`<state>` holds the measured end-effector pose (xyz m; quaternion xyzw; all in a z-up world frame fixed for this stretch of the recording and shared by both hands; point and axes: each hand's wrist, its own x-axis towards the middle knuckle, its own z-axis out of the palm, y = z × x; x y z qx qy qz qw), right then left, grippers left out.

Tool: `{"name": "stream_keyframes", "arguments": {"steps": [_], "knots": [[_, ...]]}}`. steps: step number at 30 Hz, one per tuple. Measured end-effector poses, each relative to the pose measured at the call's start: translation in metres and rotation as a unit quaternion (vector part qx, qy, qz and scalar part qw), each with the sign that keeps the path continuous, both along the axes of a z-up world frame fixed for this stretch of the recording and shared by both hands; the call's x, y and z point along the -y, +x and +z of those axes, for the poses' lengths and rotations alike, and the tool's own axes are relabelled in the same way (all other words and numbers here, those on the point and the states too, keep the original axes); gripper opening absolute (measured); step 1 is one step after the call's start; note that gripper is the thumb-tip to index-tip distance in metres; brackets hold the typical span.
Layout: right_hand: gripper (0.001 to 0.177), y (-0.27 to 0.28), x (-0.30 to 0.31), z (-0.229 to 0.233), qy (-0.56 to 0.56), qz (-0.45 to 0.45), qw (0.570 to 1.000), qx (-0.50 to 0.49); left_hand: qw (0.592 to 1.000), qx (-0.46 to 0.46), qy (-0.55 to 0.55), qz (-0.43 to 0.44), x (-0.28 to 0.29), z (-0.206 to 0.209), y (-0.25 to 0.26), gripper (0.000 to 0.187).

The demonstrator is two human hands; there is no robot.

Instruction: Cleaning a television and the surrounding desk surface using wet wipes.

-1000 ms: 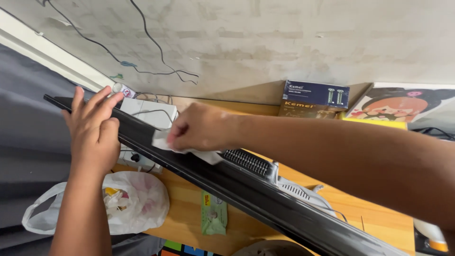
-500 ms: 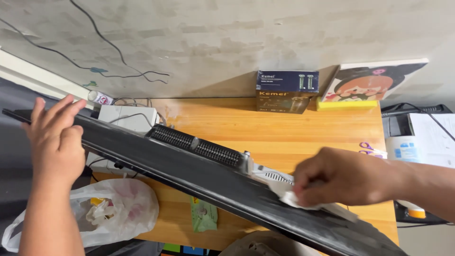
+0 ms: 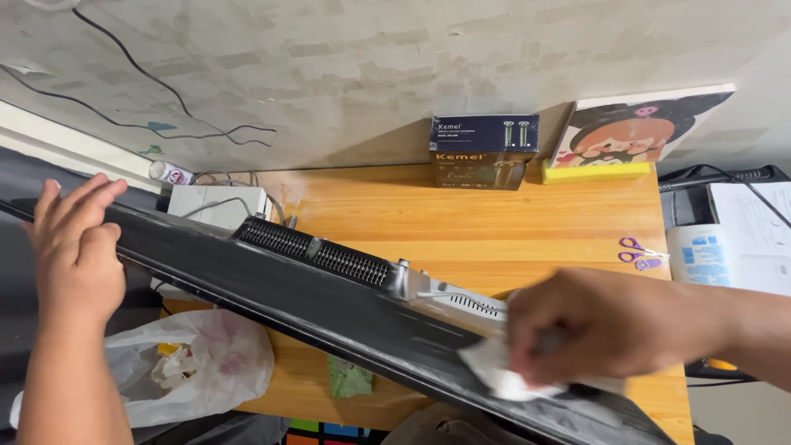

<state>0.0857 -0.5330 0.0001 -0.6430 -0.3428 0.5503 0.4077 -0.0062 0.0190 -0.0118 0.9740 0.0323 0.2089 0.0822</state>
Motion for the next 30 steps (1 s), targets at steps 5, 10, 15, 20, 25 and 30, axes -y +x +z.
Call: {"name": "stream_keyframes", "arguments": {"steps": [5,10,15,20,25,30], "knots": [[0.021,0.011,-0.077,-0.002,0.094,-0.014,0.989,0.113,1.0,0.004,-0.001,0.014,0.002,-0.001,0.001,0.039],[0.024,0.014,-0.153,0.015,0.027,-0.018,0.996,0.088,1.0,0.016,0.006,0.006,0.001,-0.001,0.002,0.038],[0.023,0.019,-0.186,-0.011,0.205,-0.029,0.971,0.117,1.0,0.01,-0.004,0.001,0.004,0.001,0.003,0.04],[0.024,0.011,-0.143,0.0,0.171,-0.026,0.977,0.121,1.0,0.006,-0.012,0.011,0.007,0.003,0.003,0.041],[0.023,-0.004,-0.067,0.019,0.075,-0.026,0.993,0.092,1.0,0.007,-0.018,0.013,0.004,0.001,0.003,0.04],[0.021,-0.018,-0.008,0.039,-0.056,-0.039,0.997,0.024,1.0,-0.004,-0.012,0.018,0.006,0.003,0.004,0.04]]}}
